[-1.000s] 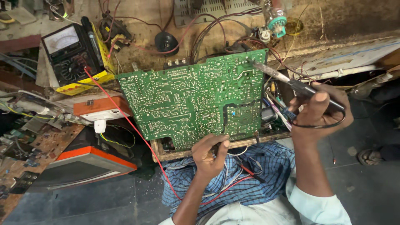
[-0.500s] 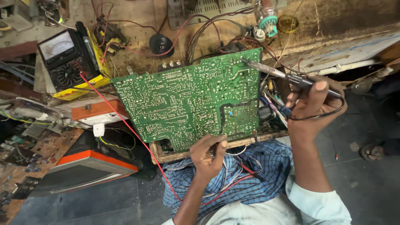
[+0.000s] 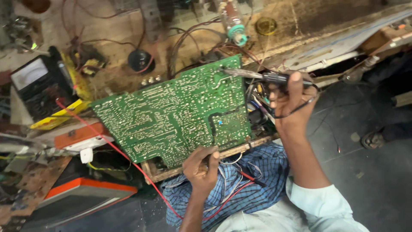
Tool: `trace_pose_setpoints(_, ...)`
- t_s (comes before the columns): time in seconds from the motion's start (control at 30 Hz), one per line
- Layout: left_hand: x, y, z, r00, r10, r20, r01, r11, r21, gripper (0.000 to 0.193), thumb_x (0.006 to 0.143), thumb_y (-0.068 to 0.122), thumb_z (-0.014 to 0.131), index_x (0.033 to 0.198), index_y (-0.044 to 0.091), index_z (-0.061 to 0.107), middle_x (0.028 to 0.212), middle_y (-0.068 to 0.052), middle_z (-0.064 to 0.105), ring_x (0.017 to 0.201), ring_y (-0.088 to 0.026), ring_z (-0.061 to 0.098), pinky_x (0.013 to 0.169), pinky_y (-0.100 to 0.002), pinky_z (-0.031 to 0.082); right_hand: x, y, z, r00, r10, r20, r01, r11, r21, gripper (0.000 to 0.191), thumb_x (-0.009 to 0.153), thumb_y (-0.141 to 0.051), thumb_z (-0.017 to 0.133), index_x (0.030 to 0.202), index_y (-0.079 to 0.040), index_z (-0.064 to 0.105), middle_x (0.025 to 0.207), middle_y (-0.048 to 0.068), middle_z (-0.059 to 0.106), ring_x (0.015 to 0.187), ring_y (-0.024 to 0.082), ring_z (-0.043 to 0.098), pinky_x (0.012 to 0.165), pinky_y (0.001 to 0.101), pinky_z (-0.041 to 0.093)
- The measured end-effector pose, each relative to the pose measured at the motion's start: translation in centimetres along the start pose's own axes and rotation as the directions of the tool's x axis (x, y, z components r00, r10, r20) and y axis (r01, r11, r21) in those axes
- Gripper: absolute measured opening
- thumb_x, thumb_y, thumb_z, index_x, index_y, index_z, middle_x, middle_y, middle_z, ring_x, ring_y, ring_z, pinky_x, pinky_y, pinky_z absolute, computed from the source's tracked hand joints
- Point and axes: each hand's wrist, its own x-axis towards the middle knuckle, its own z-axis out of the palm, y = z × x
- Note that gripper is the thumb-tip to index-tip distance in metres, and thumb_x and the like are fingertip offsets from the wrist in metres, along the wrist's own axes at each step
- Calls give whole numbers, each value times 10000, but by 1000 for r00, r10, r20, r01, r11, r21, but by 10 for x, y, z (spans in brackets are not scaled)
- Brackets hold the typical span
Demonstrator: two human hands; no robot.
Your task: The person tests a large green circuit board with multimeter probes, touching probe tips to solder points across the board. They then pick up a soldering iron and solder components on the board, holding the board steady with the other hand.
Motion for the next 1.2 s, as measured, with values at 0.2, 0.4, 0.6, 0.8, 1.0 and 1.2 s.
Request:
trace_pose_setpoints(0.2, -4, -5, -2, 1000, -13, -20, 14, 1000, 19, 135, 909, -47, 733, 1042, -30, 742, 829, -49, 678, 656, -66, 536, 550, -220, 391, 11, -13, -19, 989, 4, -145, -4, 1000, -4, 278, 1109, -288, 648, 1041, -22, 607, 818, 106, 686, 590, 143, 636, 493, 236, 494)
trace_pose_setpoints(0.4, -1, -4, -2, 1000, 26, 3, -25, 999, -32, 128, 925, -58, 718, 1051, -44, 733, 797, -51, 654, 649, -61, 556, 542, -208, 391, 57, -49, -76, 933, -321, -163, 290, 938, -191, 368, 1184, -291, 656, 1002, 17, 568, 773, 126, 653, 557, 166, 577, 442, 271, 396)
trace_pose_setpoints(0.6, 0, 1, -3, 1000, -12, -3, 12, 999, 47, 103, 899, -49, 727, 1002, -45, 736, 776, -70, 666, 604, -64, 547, 510, -203, 360, 96, -52, -119, 876, -480, -54, 420, 812, -406, 354, 1213, -258, 633, 1020, 32, 571, 747, 149, 646, 537, 196, 577, 445, 308, 407)
trace_pose_setpoints(0.8, 0, 3, -3, 1000, 21, 12, -21, 999, 38, 96, 931, -41, 712, 1027, -42, 713, 860, -92, 708, 673, -82, 619, 551, -205, 441, 106, -40, -131, 870, -489, -66, 418, 801, -429, 336, 1230, -224, 632, 1053, 61, 612, 727, 149, 626, 527, 201, 563, 446, 320, 409)
trace_pose_setpoints(1.0, 0, 3, -3, 1000, 12, 6, -12, 999, 33, 111, 923, -42, 722, 1033, -50, 723, 825, -97, 691, 648, -76, 576, 534, -204, 391, 104, -37, -126, 883, -464, -71, 383, 800, -463, 386, 1217, -244, 623, 963, 44, 580, 711, 140, 637, 507, 186, 564, 432, 311, 408)
trace_pose_setpoints(1.2, 0, 2, -3, 1000, 23, 10, -23, 1000, 8, 113, 930, -27, 718, 1041, -43, 731, 808, -88, 697, 624, -65, 570, 519, -199, 374, 106, -39, -124, 881, -468, -71, 386, 798, -462, 408, 1225, -244, 610, 943, 49, 579, 708, 148, 635, 500, 193, 551, 432, 315, 404)
